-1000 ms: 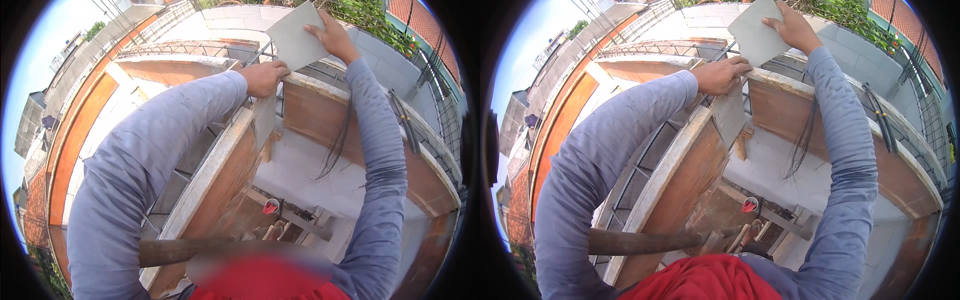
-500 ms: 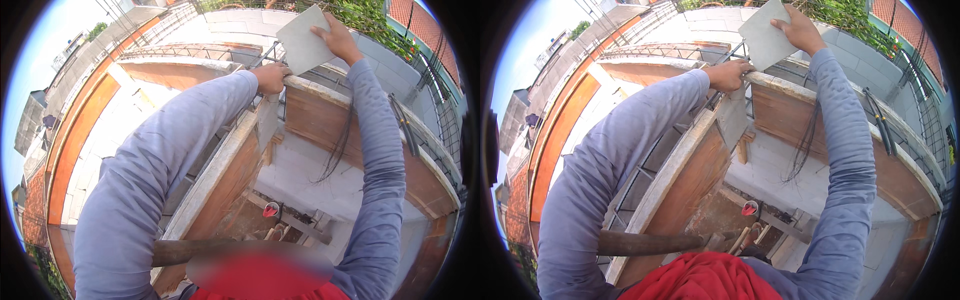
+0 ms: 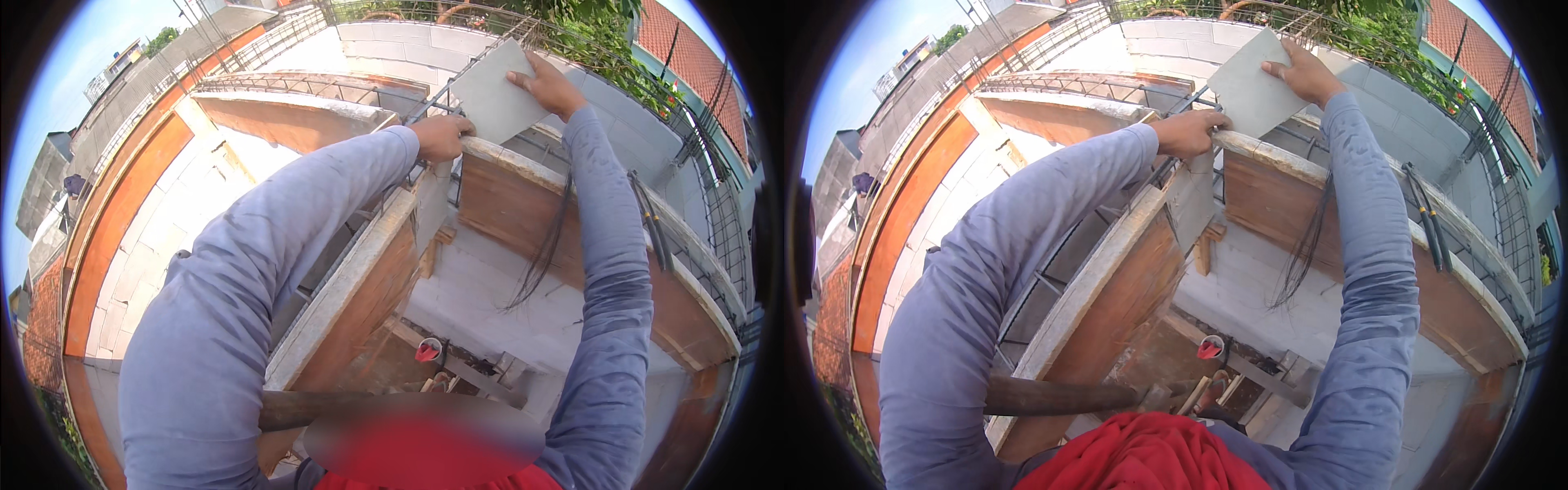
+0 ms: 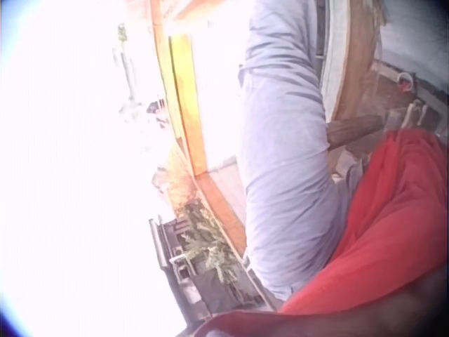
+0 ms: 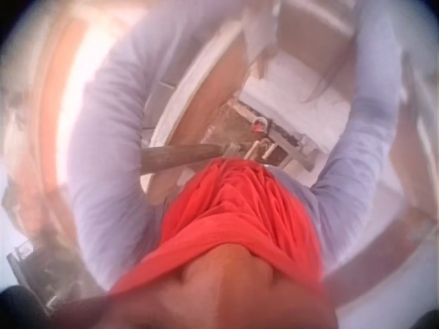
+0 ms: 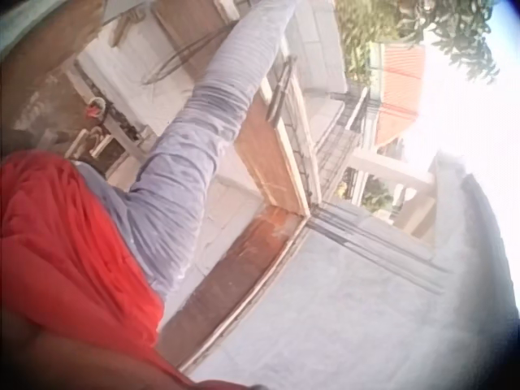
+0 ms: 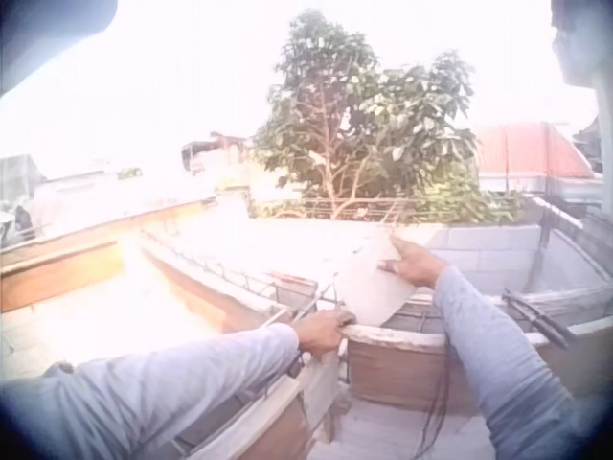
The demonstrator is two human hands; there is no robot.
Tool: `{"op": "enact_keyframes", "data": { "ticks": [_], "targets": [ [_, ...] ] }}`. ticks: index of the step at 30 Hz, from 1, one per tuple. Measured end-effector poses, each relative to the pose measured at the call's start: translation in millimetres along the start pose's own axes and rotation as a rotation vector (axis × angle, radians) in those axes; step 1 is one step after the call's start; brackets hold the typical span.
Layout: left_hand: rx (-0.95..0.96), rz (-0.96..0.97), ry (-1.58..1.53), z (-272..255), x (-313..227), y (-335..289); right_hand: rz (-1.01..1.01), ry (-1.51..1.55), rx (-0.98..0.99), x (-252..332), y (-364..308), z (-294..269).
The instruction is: The person secures rebar cages to a wooden formwork using wire and pliers, and then positions small spacers beneath the rebar to maintain clearance from the formwork.
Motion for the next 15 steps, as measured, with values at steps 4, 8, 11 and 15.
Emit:
{"op": "enact_keyframes", "data": {
  "ticks": [4,8,11,15],
  "targets": [
    [-0.048,0.058,0.058,2,-2,2,0.018,0.052,0.064,2,-6,-5],
    [-0.053,0.005,0.069,-1,-4,-2,-0.052,0.059,0.143,35,-24,3],
    [-0.042,-0.018,0.063,-3,-4,-13,-0.101,-0.004,0.107,48,-31,1],
    [-0.427,-0.163,-0.101,-34,-25,-43,-0.139,-0.094,0.055,43,-28,-14]
  ]
}}
Point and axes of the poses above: each hand's wrist, its own y-axis towards the middle knuckle, its own z-axis out of the palm, x = y × z, the point moved 8 cm from there along y, towards the middle knuckle, and after that the axes turned 4 degrees about x, right-handed, at the moved point
